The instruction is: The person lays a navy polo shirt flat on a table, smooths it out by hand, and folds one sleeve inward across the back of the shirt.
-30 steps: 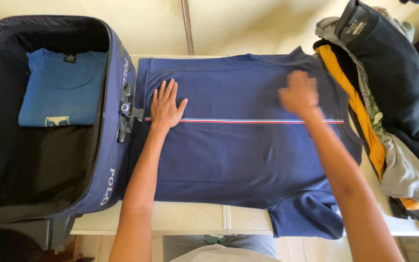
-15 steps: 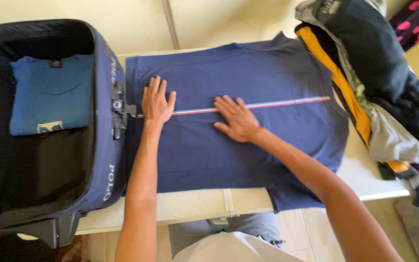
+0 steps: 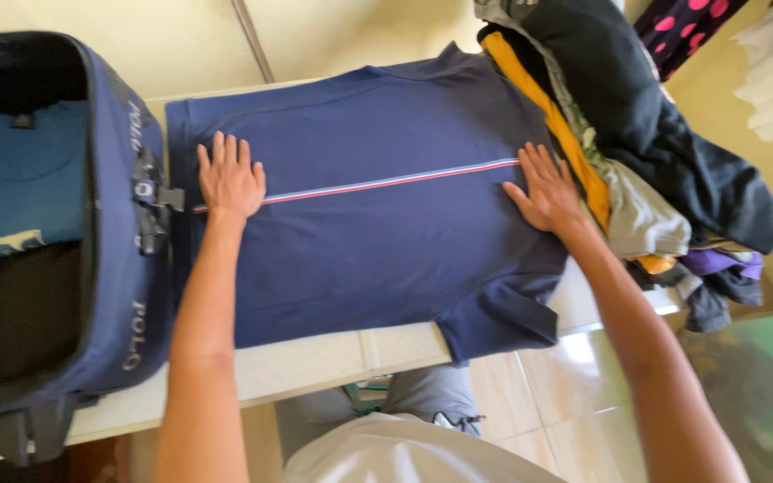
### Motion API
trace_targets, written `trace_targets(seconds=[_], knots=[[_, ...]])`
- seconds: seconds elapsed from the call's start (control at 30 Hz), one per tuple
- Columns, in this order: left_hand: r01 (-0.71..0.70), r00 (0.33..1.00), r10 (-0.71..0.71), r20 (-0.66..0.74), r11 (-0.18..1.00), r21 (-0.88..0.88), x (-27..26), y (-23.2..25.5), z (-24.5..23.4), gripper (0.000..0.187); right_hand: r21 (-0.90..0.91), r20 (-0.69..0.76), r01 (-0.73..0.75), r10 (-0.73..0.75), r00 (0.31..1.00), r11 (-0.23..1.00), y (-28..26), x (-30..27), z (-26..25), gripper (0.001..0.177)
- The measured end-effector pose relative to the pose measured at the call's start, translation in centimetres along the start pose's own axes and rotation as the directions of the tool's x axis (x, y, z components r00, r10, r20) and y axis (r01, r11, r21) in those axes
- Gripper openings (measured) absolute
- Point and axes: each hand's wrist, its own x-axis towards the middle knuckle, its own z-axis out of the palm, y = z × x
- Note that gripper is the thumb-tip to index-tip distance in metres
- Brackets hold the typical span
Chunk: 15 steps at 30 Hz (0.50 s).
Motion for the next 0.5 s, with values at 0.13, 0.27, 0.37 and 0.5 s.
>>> trace_targets(seconds=[0.13, 0.27, 0.37, 0.5], knots=[[-0.006, 1.0, 0.01, -0.018, 0.972, 0.235, 1.3, 1.3, 1.6, 0.055, -0.002, -0.035, -0.006, 0.006, 0.999, 1.0, 0.1, -0.3, 0.5, 0.081], [-0.011, 1.0, 0.01, 0.012, 0.997, 0.075, 0.7, 7.5, -1.6, 0.025, 0.007, -0.038, 0.003, -0.002, 0.999, 1.0, -0.1, -0.5, 0.1, 0.081], [-0.185, 0.975, 0.12, -0.187, 0.905, -0.384, -1.2, 17.4, -6.2, 0.053, 0.008, -0.032, 0.003, -0.003, 0.999, 1.0, -0.1, -0.3, 0.1, 0.082], [-0.284, 0.952, 0.302, -0.057, 0.793, -0.54, -4.3, 28.8, -9.7, 0.076, 0.0, -0.037, 0.002, -0.002, 0.999, 1.0, 0.1, -0.5, 0.4, 0.081]])
